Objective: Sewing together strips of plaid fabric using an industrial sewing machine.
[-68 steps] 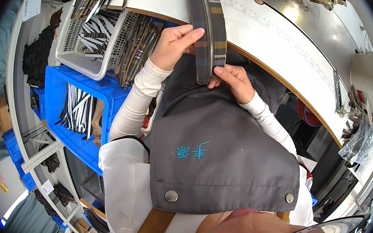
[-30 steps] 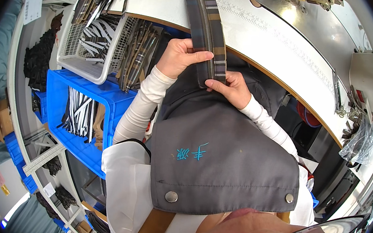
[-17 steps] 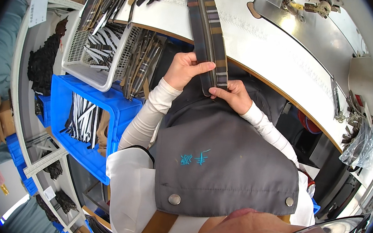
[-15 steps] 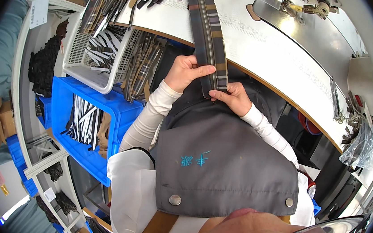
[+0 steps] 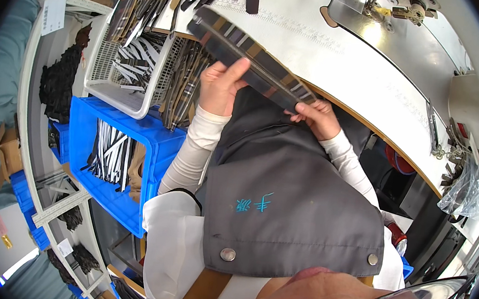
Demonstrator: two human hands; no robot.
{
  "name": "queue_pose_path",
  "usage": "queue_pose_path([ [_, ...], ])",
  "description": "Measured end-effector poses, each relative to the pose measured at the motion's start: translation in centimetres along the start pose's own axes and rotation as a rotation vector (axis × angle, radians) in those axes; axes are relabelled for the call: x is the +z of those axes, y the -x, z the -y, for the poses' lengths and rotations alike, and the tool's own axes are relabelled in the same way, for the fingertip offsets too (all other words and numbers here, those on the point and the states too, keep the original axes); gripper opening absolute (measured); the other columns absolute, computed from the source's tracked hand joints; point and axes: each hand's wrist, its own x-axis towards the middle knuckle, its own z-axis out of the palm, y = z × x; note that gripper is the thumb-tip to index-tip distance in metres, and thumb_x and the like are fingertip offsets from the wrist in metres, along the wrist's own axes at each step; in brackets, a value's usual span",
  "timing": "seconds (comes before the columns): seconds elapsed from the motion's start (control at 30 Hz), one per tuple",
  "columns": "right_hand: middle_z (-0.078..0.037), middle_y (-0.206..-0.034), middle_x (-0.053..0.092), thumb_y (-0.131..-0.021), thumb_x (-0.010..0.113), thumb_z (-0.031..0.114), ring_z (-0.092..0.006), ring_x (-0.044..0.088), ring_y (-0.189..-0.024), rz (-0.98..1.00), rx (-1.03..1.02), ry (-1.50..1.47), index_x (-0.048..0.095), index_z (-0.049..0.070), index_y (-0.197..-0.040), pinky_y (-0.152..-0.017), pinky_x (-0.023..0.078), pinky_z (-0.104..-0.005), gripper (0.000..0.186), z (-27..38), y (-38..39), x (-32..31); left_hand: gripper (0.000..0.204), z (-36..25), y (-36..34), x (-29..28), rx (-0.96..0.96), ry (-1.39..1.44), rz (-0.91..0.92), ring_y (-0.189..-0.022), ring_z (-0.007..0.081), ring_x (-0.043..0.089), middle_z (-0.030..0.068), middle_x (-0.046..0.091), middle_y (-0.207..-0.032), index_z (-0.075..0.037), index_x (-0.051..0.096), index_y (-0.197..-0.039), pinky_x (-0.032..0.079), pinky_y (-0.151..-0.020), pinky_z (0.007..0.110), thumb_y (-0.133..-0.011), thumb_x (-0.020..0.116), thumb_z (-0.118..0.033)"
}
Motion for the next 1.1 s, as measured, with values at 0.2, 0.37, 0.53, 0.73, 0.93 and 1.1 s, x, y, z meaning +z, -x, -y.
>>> queue_pose_path([
  [0.2, -0.013, -0.079, 0.066, -0.089, 0.059, 0.010, -0.0174, 0.065, -0.071, -0.112, -0.033, -0.162, 0.062, -0.002, -0.091, -0.066, 0.053, -0.0248, 0.013, -0.7, -0.8, -2.8, 0.005, -1.0, -0.5, -4.5, 0.192, 0.146, -0.186, -0.075, 0.0141, 0.065, 0.0069, 0.067, -0.087, -0.006, 0.064, -0.092, 0.056, -0.064, 0.029, -0.088, 0.060, -0.007],
  [0.37, -0.008, -0.088, 0.065, -0.088, 0.061, 0.010, -0.0179, 0.066, -0.079, -0.171, -0.007, -0.129, 0.061, -0.004, -0.103, -0.065, 0.050, -0.0233, 0.021, 0.8, -0.4, -1.5, 0.011, -1.0, 1.0, -8.7, 0.153, 0.079, -0.281, -0.076, 0.0119, 0.066, 0.0045, 0.068, -0.088, -0.009, 0.063, -0.097, 0.057, -0.065, 0.029, -0.088, 0.059, -0.005],
  [0.53, -0.002, -0.085, 0.064, -0.088, 0.060, 0.007, -0.0078, 0.059, -0.077, 0.010, -0.249, 0.650, 0.062, -0.002, -0.101, -0.069, 0.046, -0.0213, 0.016, 7.9, 4.7, 5.5, 0.027, 0.1, 3.1, -13.5, -0.036, 0.181, -0.034, -0.084, 0.0178, 0.065, 0.0109, 0.065, -0.097, -0.006, 0.059, -0.105, 0.057, -0.067, 0.033, -0.081, 0.057, 0.005],
  [0.73, -0.004, -0.084, 0.064, -0.087, 0.063, 0.018, -0.0106, 0.060, -0.071, -0.109, -0.313, 0.519, 0.063, -0.002, -0.104, -0.070, 0.048, -0.0232, 0.027, 15.4, -2.6, 5.0, 0.032, 2.2, 4.7, -9.4, -0.283, -0.258, 0.351, -0.092, 0.0146, 0.062, 0.0104, 0.065, -0.104, 0.001, 0.059, -0.106, 0.050, -0.079, 0.026, -0.076, 0.063, 0.009],
  [0.93, -0.012, -0.097, 0.065, -0.089, 0.058, 0.016, -0.0163, 0.062, -0.088, -0.228, -0.725, 0.798, 0.054, -0.005, -0.120, -0.084, 0.049, -0.0267, 0.037, 13.9, -6.3, 1.3, 0.031, 5.0, 5.1, -1.6, -0.375, -0.173, 0.405, -0.091, 0.0116, 0.061, 0.0071, 0.066, -0.102, 0.002, 0.061, -0.108, 0.048, -0.083, 0.025, -0.078, 0.068, 0.003],
  [1.1, -0.011, -0.110, 0.064, -0.088, 0.056, 0.009, -0.0206, 0.061, -0.098, -0.291, -0.577, 1.006, 0.058, 0.003, -0.118, -0.087, 0.046, -0.0299, 0.031, 13.0, -1.2, 0.9, 0.032, 4.9, 5.0, -0.3, -0.333, -0.159, 0.407, -0.091, 0.0108, 0.061, 0.0061, 0.066, -0.102, -0.001, 0.061, -0.109, 0.048, -0.083, 0.025, -0.078, 0.068, 0.001],
])
